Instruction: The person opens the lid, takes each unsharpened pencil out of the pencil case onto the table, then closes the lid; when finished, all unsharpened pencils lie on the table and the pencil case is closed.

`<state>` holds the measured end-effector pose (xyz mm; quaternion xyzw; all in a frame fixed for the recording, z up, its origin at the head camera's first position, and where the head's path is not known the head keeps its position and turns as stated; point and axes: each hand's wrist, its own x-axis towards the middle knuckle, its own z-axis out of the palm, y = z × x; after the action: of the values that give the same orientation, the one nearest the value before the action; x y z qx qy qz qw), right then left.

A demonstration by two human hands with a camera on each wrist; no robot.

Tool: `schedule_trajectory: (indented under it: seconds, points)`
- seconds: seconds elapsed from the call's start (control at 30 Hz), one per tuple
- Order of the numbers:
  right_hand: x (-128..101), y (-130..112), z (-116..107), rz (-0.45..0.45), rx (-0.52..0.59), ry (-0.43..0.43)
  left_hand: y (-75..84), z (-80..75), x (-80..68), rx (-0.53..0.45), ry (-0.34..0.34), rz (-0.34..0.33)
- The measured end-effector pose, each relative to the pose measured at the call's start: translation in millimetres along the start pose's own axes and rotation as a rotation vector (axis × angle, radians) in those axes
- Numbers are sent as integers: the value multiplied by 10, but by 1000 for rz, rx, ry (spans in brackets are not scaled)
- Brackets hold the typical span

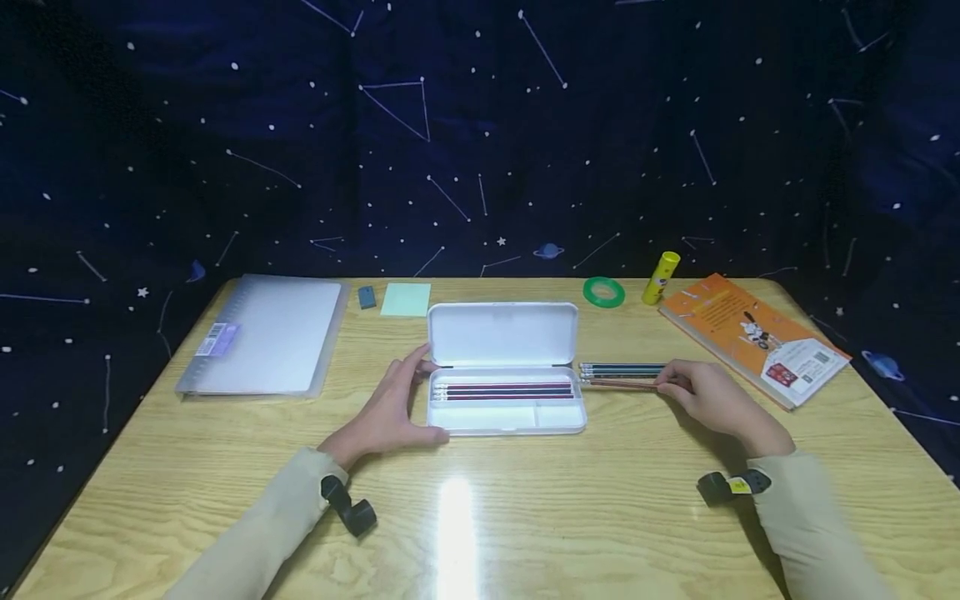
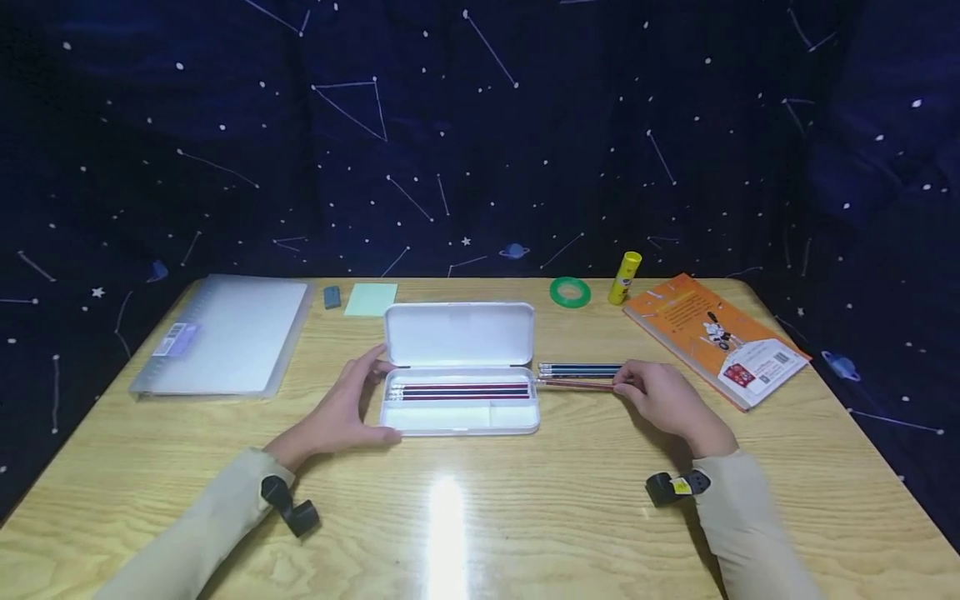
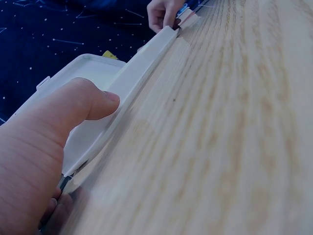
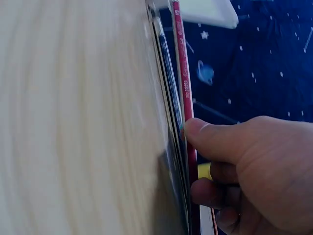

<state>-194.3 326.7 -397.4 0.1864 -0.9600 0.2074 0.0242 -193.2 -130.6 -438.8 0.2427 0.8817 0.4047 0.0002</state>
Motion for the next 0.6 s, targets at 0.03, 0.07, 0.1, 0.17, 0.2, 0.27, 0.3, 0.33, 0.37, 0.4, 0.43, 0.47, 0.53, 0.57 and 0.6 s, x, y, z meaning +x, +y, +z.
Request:
schedule_trajectory:
  seconds: [0.03,0.07,0.1,0.17,0.2,0.27,0.3,0.33,0.37,0.4,0.43,0.47,0.53,0.57,0.6]
  points:
    - [-16,30,-15,0,-4,3,5,3,3,0,-1,-2]
    - [-30,57,-23,2,-11,5,12,5,3,-2,-2,-4]
    - [-41,78,-27,6,-13,3,17,7,-1,-7,-4,-9]
    - [-50,108,-22,12,-17,5,20,8,-1,-8,-4,-12]
    - [-53,119,-17,14,-21,12,21,8,-2,-7,-5,-13]
    - [-50,138,-4,16,-29,33,24,9,3,-6,-4,-11]
    - [-47,144,1,17,-28,49,23,10,10,-3,-3,-9]
    - [-43,148,9,18,-32,64,22,12,8,-2,-3,-9]
    - [-39,150,15,19,-33,79,20,14,8,-3,-2,-9]
    - [-33,153,21,20,-32,92,20,14,6,-3,-2,-8]
    - [-26,155,27,23,-28,102,18,15,7,-5,-1,-10]
    - [-17,155,32,26,-24,106,16,16,8,-5,-2,-11]
    - [2,152,40,38,-19,105,14,15,8,-6,-3,-14]
    - [14,150,44,47,-15,99,12,13,7,-6,-1,-15]
    - [28,147,48,56,-16,92,12,10,5,-5,1,-16]
